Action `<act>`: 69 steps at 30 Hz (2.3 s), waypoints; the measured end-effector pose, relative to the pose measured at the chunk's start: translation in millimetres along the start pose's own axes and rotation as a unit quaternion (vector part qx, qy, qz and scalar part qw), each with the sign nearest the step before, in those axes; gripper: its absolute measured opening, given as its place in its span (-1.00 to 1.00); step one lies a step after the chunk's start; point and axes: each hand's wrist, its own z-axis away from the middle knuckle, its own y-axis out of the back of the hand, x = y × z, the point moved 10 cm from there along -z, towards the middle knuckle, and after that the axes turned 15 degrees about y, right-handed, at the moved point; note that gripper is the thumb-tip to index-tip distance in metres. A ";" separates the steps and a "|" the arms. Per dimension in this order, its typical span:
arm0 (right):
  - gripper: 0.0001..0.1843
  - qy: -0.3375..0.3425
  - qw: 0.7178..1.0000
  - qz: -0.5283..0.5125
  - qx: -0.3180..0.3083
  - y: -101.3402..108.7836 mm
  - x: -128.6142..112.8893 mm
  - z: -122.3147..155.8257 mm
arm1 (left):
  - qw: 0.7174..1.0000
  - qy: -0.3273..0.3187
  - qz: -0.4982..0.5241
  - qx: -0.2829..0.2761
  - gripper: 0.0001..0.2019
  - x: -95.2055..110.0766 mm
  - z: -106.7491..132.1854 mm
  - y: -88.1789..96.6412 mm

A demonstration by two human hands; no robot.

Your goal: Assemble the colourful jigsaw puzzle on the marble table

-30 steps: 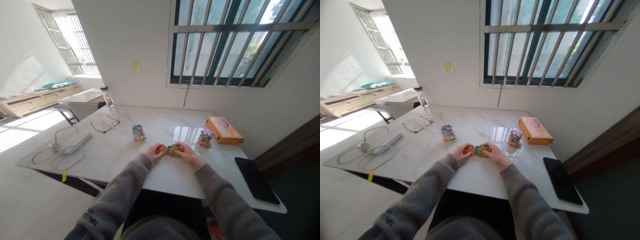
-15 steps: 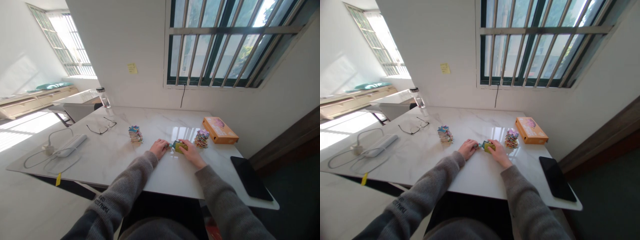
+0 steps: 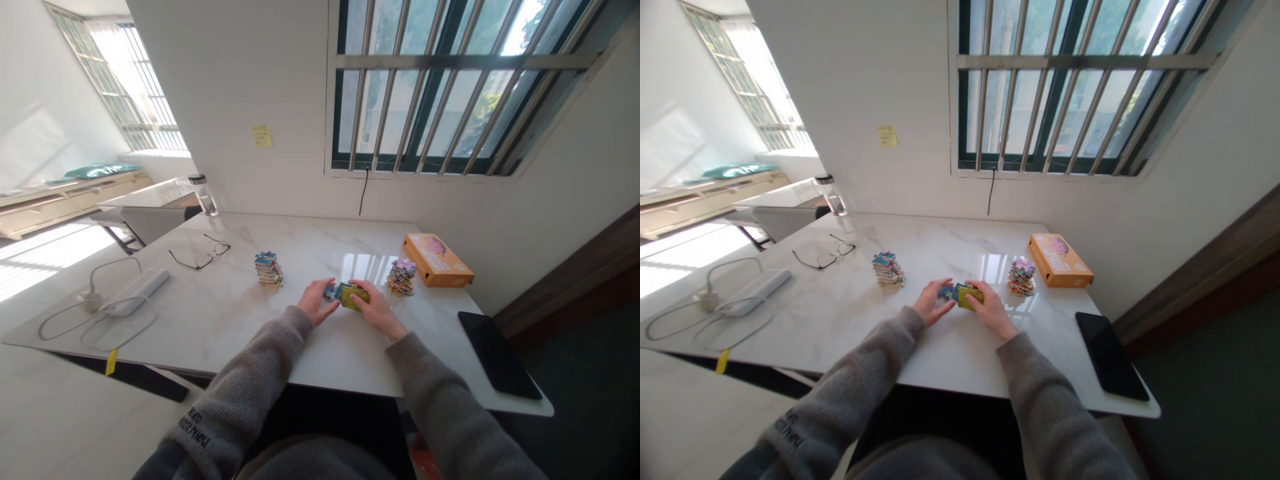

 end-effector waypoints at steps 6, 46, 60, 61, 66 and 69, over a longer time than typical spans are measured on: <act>-0.50 0.053 0.995 -0.018 -0.081 -38.2 -27.8 11.0 | 0.998 0.048 -0.046 -0.020 -0.71 -14.8 19.2 -3.6; -0.47 0.097 0.988 0.062 -0.100 -42.5 -34.7 17.1 | 0.939 -0.122 -0.311 0.088 -0.74 -51.0 70.2 95.1; -0.47 0.091 0.991 0.045 -0.089 -40.1 -30.7 17.3 | 0.963 -0.054 -0.258 0.060 -0.92 -116.3 73.8 134.2; -0.46 0.091 0.991 0.045 -0.089 -40.1 -30.6 17.2 | 0.968 -0.048 -0.242 0.051 -0.92 -120.2 73.6 135.5; -0.43 0.093 0.991 0.043 -0.086 -40.5 -29.6 16.7 | 0.971 0.001 -0.240 -0.002 -0.80 -132.3 72.9 136.1; -0.43 0.096 0.991 0.043 -0.082 -40.3 -29.0 16.5 | 0.967 0.021 -0.254 0.009 -0.62 -128.5 72.6 136.5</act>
